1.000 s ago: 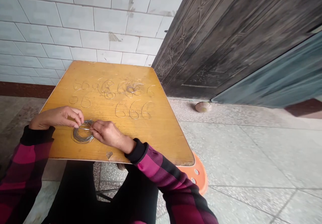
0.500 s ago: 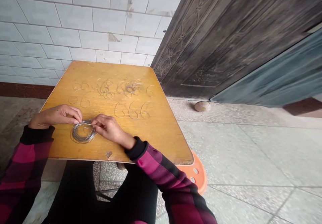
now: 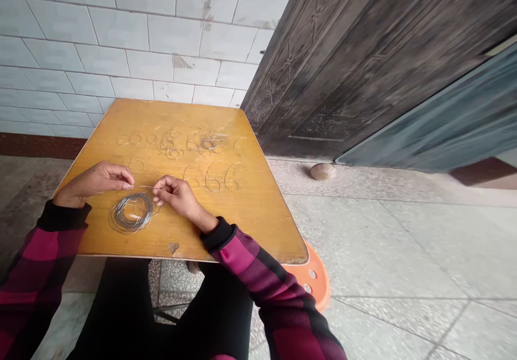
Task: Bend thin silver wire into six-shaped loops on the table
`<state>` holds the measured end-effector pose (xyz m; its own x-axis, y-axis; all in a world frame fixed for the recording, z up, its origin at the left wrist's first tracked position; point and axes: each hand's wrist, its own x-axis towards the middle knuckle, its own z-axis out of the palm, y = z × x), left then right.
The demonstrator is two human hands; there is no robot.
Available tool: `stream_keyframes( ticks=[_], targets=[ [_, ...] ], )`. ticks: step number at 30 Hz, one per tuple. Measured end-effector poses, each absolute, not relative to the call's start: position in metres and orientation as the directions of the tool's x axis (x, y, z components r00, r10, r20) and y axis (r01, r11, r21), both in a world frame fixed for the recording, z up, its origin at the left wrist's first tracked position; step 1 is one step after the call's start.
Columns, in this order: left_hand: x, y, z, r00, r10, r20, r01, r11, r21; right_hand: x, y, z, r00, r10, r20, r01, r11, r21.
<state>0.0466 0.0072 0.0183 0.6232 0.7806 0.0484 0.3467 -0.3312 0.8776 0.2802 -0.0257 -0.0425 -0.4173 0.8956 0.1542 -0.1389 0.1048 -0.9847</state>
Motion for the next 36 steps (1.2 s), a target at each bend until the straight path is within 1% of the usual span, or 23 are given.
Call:
stream_keyframes(
  ticks=[3, 7, 11, 13, 15, 17, 19, 20, 21, 22, 24, 26, 28, 30, 33, 36],
  targets=[
    [0.047, 0.006, 0.019, 0.624, 0.781, 0.029, 0.312, -0.283, 0.907, 0.279, -0.024, -0.042, -0.391, 0.908, 0.148, -0.168, 0.088, -0.982],
    [0.048, 0.003, 0.022, 0.590, 0.806, 0.050, 0.254, -0.244, 0.936, 0.278, -0.023, -0.041, -0.326, 0.938, 0.115, -0.252, 0.031, -0.967],
    [0.052, 0.003, 0.020, 0.547, 0.836, 0.033, 0.310, -0.240, 0.920, 0.279, -0.019, -0.041, -0.264, 0.961, 0.083, -0.343, -0.013, -0.939],
    [0.056, 0.004, 0.015, 0.510, 0.857, 0.077, 0.300, -0.261, 0.918, 0.281, -0.017, -0.042, -0.240, 0.965, 0.103, -0.346, 0.014, -0.938],
    [0.061, 0.007, 0.008, 0.393, 0.905, 0.162, 0.244, -0.273, 0.931, 0.283, -0.017, -0.041, -0.196, 0.964, 0.182, -0.283, 0.122, -0.951],
    [0.066, 0.009, 0.001, 0.188, 0.958, 0.218, 0.181, -0.252, 0.951, 0.286, -0.018, -0.039, -0.122, 0.933, 0.340, -0.122, 0.326, -0.938],
    [0.070, 0.010, -0.005, -0.001, 0.982, 0.188, 0.098, -0.187, 0.977, 0.288, -0.020, -0.035, -0.077, 0.847, 0.527, 0.100, 0.532, -0.841],
    [0.072, 0.009, -0.006, -0.037, 0.989, 0.143, 0.034, -0.141, 0.989, 0.289, -0.021, -0.033, -0.082, 0.792, 0.605, 0.198, 0.608, -0.769],
    [0.073, 0.008, -0.007, -0.022, 0.996, 0.089, -0.041, -0.089, 0.995, 0.290, -0.022, -0.032, -0.104, 0.740, 0.665, 0.276, 0.663, -0.695],
    [0.074, 0.007, -0.008, 0.032, 0.999, 0.034, -0.119, -0.030, 0.992, 0.290, -0.023, -0.030, -0.136, 0.696, 0.705, 0.331, 0.703, -0.629],
    [0.077, 0.003, -0.007, 0.191, 0.981, -0.042, -0.235, 0.087, 0.968, 0.291, -0.023, -0.029, -0.210, 0.632, 0.746, 0.398, 0.752, -0.525],
    [0.080, 0.000, -0.006, 0.293, 0.954, -0.068, -0.288, 0.156, 0.945, 0.290, -0.023, -0.030, -0.280, 0.599, 0.750, 0.442, 0.774, -0.453],
    [0.082, -0.003, -0.005, 0.331, 0.941, -0.070, -0.314, 0.179, 0.932, 0.289, -0.023, -0.033, -0.335, 0.584, 0.739, 0.468, 0.784, -0.407],
    [0.086, -0.005, -0.004, 0.354, 0.933, -0.061, -0.338, 0.188, 0.922, 0.287, -0.024, -0.036, -0.362, 0.584, 0.726, 0.485, 0.784, -0.388],
    [0.091, -0.009, -0.003, 0.382, 0.924, -0.032, -0.332, 0.169, 0.928, 0.284, -0.025, -0.039, -0.354, 0.621, 0.700, 0.509, 0.755, -0.413],
    [0.095, -0.012, -0.006, 0.332, 0.942, 0.054, -0.235, 0.027, 0.972, 0.283, -0.026, -0.039, -0.343, 0.680, 0.647, 0.502, 0.716, -0.486]
  ],
)
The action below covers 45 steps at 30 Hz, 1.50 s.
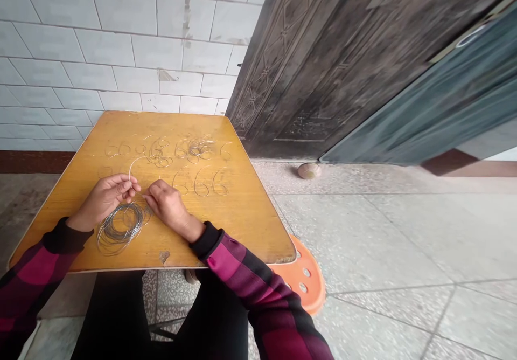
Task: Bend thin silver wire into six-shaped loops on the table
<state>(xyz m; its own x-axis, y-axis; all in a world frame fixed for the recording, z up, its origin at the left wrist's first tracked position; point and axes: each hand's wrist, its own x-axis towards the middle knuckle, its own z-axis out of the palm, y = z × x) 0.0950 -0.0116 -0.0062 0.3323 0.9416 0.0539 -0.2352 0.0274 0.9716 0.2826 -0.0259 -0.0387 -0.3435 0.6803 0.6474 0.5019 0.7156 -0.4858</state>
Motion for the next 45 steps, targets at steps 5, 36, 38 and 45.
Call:
stream_keyframes(
  ticks=[5, 36, 38, 45],
  targets=[
    [0.099, -0.014, -0.013, 0.275, 0.938, 0.211, 0.056, -0.234, 0.971, 0.278, -0.027, -0.033, -0.218, 0.796, 0.564, 0.292, 0.605, -0.741],
    [0.095, -0.019, -0.011, 0.307, 0.740, 0.598, 0.460, -0.666, 0.588, 0.313, -0.027, 0.016, 0.100, 0.961, 0.259, -0.431, 0.277, -0.859],
    [0.095, -0.019, -0.012, 0.289, 0.752, 0.592, 0.461, -0.651, 0.602, 0.320, -0.026, 0.019, 0.143, 0.954, 0.265, -0.408, 0.301, -0.862],
    [0.096, -0.020, -0.009, 0.204, 0.824, 0.529, 0.393, -0.564, 0.726, 0.353, -0.013, 0.023, 0.294, 0.908, 0.297, -0.387, 0.398, -0.832]
  ],
)
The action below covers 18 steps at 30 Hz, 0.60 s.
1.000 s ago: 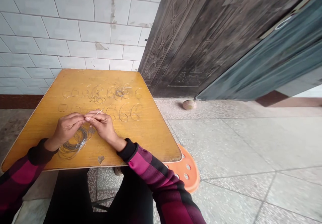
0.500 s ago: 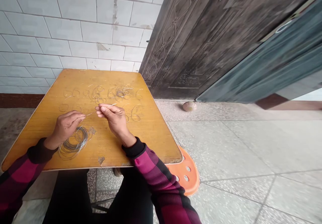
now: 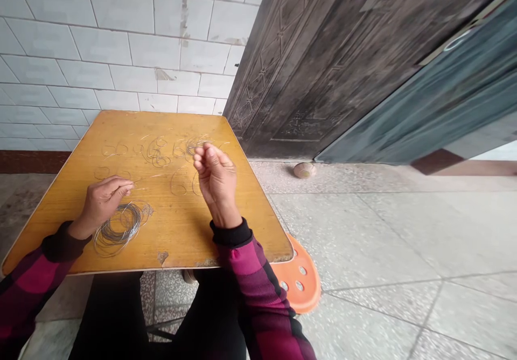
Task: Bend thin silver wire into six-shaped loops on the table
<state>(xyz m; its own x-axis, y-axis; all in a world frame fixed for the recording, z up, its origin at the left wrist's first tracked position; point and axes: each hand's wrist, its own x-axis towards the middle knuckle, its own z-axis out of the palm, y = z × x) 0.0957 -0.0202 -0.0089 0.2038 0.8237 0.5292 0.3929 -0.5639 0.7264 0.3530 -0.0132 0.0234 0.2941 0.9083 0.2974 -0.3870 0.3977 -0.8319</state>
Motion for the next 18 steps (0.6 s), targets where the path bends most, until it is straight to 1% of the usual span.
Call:
stream_keyframes(
  ticks=[3, 4, 6, 8, 10, 12, 14, 16, 18],
  targets=[
    [0.099, -0.021, -0.007, 0.126, 0.913, 0.388, 0.218, -0.407, 0.887, 0.360, -0.002, 0.016, 0.342, 0.898, 0.276, -0.420, 0.409, -0.810],
    [0.101, -0.021, -0.006, 0.105, 0.941, 0.320, 0.130, -0.333, 0.934, 0.358, 0.000, 0.012, 0.321, 0.911, 0.259, -0.432, 0.384, -0.816],
    [0.104, -0.022, -0.004, 0.103, 0.979, 0.176, -0.046, -0.172, 0.984, 0.349, 0.003, 0.004, 0.213, 0.955, 0.207, -0.450, 0.284, -0.846],
    [0.107, -0.023, -0.003, 0.163, 0.985, 0.053, -0.170, -0.025, 0.985, 0.334, 0.000, -0.003, 0.063, 0.987, 0.147, -0.441, 0.160, -0.883],
    [0.110, -0.024, -0.004, 0.251, 0.967, -0.033, -0.215, 0.089, 0.973, 0.317, -0.004, -0.010, -0.069, 0.991, 0.113, -0.388, 0.077, -0.919],
    [0.112, -0.026, -0.006, 0.330, 0.940, -0.083, -0.225, 0.163, 0.961, 0.302, -0.009, -0.017, -0.169, 0.978, 0.123, -0.312, 0.066, -0.948],
    [0.113, -0.026, -0.007, 0.372, 0.922, -0.108, -0.248, 0.211, 0.945, 0.293, -0.012, -0.023, -0.251, 0.957, 0.145, -0.260, 0.077, -0.963],
    [0.112, -0.024, -0.008, 0.362, 0.925, -0.116, -0.304, 0.235, 0.923, 0.290, -0.012, -0.028, -0.304, 0.940, 0.154, -0.244, 0.080, -0.967],
    [0.110, -0.022, -0.007, 0.319, 0.941, -0.116, -0.375, 0.238, 0.896, 0.290, -0.013, -0.031, -0.343, 0.928, 0.147, -0.255, 0.059, -0.965]
  ],
)
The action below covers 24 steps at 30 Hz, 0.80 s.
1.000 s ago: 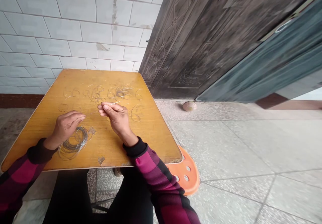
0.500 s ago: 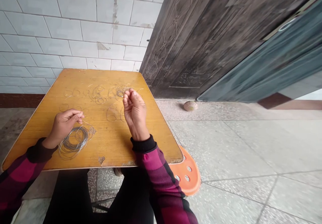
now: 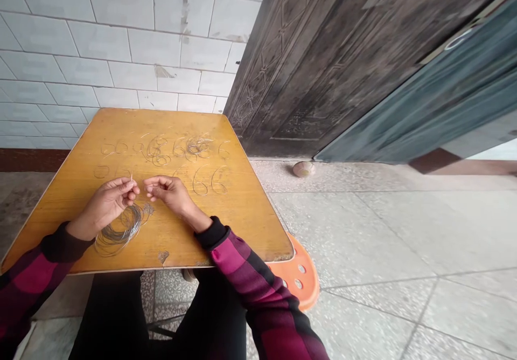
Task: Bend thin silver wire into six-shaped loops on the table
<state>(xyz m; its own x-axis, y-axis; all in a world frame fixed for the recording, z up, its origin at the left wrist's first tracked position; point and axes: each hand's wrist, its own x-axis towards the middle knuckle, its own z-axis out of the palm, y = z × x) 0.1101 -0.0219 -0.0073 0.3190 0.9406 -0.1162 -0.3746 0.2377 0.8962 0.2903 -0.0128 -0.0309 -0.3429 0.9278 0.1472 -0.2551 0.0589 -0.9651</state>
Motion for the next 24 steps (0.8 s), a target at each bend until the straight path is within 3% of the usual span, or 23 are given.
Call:
stream_keyframes(
  ticks=[4, 9, 18, 24],
  targets=[
    [0.108, -0.018, -0.006, 0.218, 0.969, -0.116, -0.472, 0.209, 0.857, 0.287, -0.017, -0.034, -0.393, 0.906, 0.155, -0.308, 0.029, -0.951],
    [0.109, -0.018, -0.008, 0.205, 0.971, -0.119, -0.484, 0.207, 0.850, 0.277, -0.024, -0.033, -0.247, 0.945, 0.216, -0.342, 0.124, -0.932],
    [0.100, -0.017, -0.001, 0.230, 0.971, -0.071, -0.507, 0.181, 0.842, 0.280, -0.022, -0.027, -0.259, 0.958, 0.121, -0.522, -0.034, -0.852],
    [0.104, -0.021, -0.003, 0.273, 0.962, -0.021, -0.385, 0.130, 0.914, 0.280, -0.023, -0.024, -0.189, 0.973, 0.131, -0.418, 0.041, -0.907]
  ],
)
